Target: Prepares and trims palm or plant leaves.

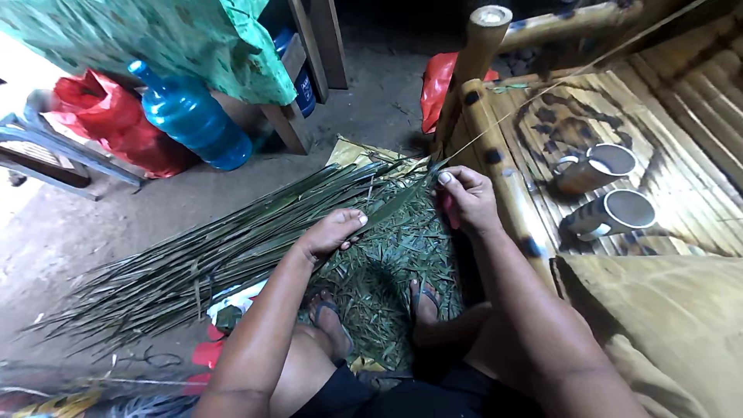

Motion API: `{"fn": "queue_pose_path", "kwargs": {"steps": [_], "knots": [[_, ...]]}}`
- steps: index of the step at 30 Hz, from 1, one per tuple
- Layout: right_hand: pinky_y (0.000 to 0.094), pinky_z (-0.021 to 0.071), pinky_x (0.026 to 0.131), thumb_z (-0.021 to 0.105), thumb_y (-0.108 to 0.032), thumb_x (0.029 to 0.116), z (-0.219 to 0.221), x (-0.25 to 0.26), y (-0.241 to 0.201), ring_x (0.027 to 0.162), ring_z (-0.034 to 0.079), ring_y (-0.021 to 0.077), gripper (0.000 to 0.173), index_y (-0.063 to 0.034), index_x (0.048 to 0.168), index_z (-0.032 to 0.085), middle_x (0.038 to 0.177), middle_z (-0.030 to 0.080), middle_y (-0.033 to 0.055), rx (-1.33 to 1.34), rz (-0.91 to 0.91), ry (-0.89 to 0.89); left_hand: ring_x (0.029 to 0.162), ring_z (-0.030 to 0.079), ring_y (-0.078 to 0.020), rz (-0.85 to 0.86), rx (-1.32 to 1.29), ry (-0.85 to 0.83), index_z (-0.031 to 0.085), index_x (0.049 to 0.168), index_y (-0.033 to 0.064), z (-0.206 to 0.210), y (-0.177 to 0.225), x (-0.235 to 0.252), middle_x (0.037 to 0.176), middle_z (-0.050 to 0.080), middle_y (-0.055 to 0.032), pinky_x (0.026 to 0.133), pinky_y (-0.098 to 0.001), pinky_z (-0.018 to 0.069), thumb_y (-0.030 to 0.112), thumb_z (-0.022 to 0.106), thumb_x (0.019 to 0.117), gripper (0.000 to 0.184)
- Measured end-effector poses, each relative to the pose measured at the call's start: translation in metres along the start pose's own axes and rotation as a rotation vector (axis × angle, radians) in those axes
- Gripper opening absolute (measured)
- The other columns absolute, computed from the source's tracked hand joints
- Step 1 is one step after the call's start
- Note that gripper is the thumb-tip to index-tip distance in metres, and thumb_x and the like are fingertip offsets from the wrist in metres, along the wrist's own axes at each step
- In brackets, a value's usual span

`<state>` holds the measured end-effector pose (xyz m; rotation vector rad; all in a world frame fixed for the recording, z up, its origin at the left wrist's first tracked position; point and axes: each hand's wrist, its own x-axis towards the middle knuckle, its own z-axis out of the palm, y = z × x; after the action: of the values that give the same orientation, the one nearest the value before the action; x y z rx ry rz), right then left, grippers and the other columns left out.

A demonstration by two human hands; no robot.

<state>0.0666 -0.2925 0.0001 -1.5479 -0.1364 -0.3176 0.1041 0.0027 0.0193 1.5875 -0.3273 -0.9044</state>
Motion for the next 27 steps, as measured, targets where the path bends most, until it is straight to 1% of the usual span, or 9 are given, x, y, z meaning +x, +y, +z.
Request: {"fn": "queue_pose_path", "kwargs": {"steps": [3, 6, 8, 10, 12, 14, 17, 22, 27], "knots": [[0.0231, 0.0571, 0.057, 0.054, -0.018, 0.1061, -0.003, 0.0, 0.001, 0.062, 0.063, 0.0053, 0.018, -0.0072, 0.108, 0.07, 0.083, 0.07, -0.0026, 0.012, 0.006, 0.047, 0.045, 0.042, -0.0013, 0.002, 0.021, 0.015, 0.058, 0.092, 0.009, 0.001, 0.002, 0.0, 0.062, 0.047, 0.0033, 0.042, -0.0133, 0.0369, 0.017, 0.043, 0.1102, 0.025], [0.0267, 0.0598, 0.063, 0.051, -0.018, 0.1072, -0.016, 0.008, -0.002, 0.068, 0.066, 0.0071, 0.017, -0.011, 0.108, 0.066, 0.083, 0.069, -0.005, 0.091, 0.054, 0.181, 0.045, 0.041, -0.0019, -0.01, 0.04, 0.029, 0.059, 0.092, 0.0085, -0.004, -0.002, -0.001, 0.061, 0.047, 0.0027, 0.042, -0.0138, 0.0372, 0.016, 0.044, 0.1099, 0.024], [0.0266, 0.0595, 0.062, 0.049, -0.018, 0.1077, -0.017, 0.01, -0.005, 0.068, 0.066, 0.0073, 0.017, -0.0116, 0.107, 0.065, 0.082, 0.069, -0.0052, 0.107, 0.077, 0.207, 0.046, 0.044, -0.0025, -0.018, 0.046, 0.05, 0.059, 0.093, 0.0081, -0.006, -0.006, -0.001, 0.062, 0.05, 0.0021, 0.043, -0.0144, 0.039, 0.017, 0.044, 0.1102, 0.024], [0.0285, 0.0598, 0.062, 0.05, -0.022, 0.108, -0.001, 0.001, -0.008, 0.067, 0.066, 0.0086, 0.02, -0.0096, 0.11, 0.065, 0.084, 0.068, -0.0027, 0.06, 0.162, 0.101, 0.048, 0.048, -0.004, -0.031, 0.069, 0.077, 0.06, 0.097, 0.007, -0.006, -0.007, 0.002, 0.066, 0.054, 0.0004, 0.045, -0.0161, 0.0425, 0.019, 0.044, 0.1104, 0.025], [0.0303, 0.0582, 0.056, 0.052, -0.023, 0.1065, 0.028, -0.015, -0.001, 0.061, 0.064, 0.0111, 0.022, -0.0052, 0.109, 0.066, 0.081, 0.068, 0.003, 0.053, 0.221, -0.075, 0.049, 0.05, -0.0044, -0.034, 0.093, 0.093, 0.061, 0.099, 0.0063, -0.004, -0.006, 0.004, 0.068, 0.056, -0.0004, 0.045, -0.0165, 0.0439, 0.021, 0.043, 0.1109, 0.026], [0.0313, 0.0574, 0.056, 0.054, -0.02, 0.1048, 0.056, -0.031, 0.015, 0.059, 0.063, 0.0134, 0.023, -0.0002, 0.105, 0.066, 0.078, 0.069, 0.0071, 0.095, 0.245, -0.268, 0.049, 0.05, -0.0046, -0.041, 0.11, 0.095, 0.06, 0.099, 0.0059, -0.002, -0.001, 0.006, 0.068, 0.055, -0.0003, 0.045, -0.0168, 0.044, 0.02, 0.042, 0.1112, 0.027], [0.0283, 0.0564, 0.058, 0.054, -0.02, 0.1046, 0.073, -0.044, 0.029, 0.061, 0.064, 0.0113, 0.024, 0.0, 0.103, 0.068, 0.078, 0.069, 0.0062, 0.156, 0.233, -0.396, 0.049, 0.048, -0.0041, -0.05, 0.082, 0.097, 0.06, 0.096, 0.0061, 0.001, 0.003, 0.007, 0.067, 0.054, -0.0002, 0.044, -0.0159, 0.0421, 0.018, 0.041, 0.1108, 0.027], [0.0265, 0.0546, 0.054, 0.055, -0.019, 0.1047, 0.058, -0.031, 0.025, 0.057, 0.061, 0.0097, 0.022, -0.0031, 0.096, 0.067, 0.075, 0.068, 0.0042, 0.106, 0.15, -0.287, 0.048, 0.047, -0.0033, -0.024, 0.048, 0.045, 0.06, 0.094, 0.0084, -0.002, -0.004, 0.008, 0.067, 0.054, 0.0003, 0.044, -0.0154, 0.0409, 0.02, 0.044, 0.11, 0.026], [0.0256, 0.0536, 0.05, 0.053, -0.019, 0.106, 0.038, -0.019, 0.022, 0.055, 0.06, 0.0103, 0.022, -0.0043, 0.099, 0.067, 0.076, 0.068, 0.0046, 0.083, 0.063, -0.199, 0.049, 0.047, -0.0038, -0.02, 0.015, 0.029, 0.061, 0.096, 0.0075, -0.002, -0.004, 0.005, 0.067, 0.054, 0.0002, 0.045, -0.0157, 0.042, 0.019, 0.044, 0.1099, 0.025]]}}
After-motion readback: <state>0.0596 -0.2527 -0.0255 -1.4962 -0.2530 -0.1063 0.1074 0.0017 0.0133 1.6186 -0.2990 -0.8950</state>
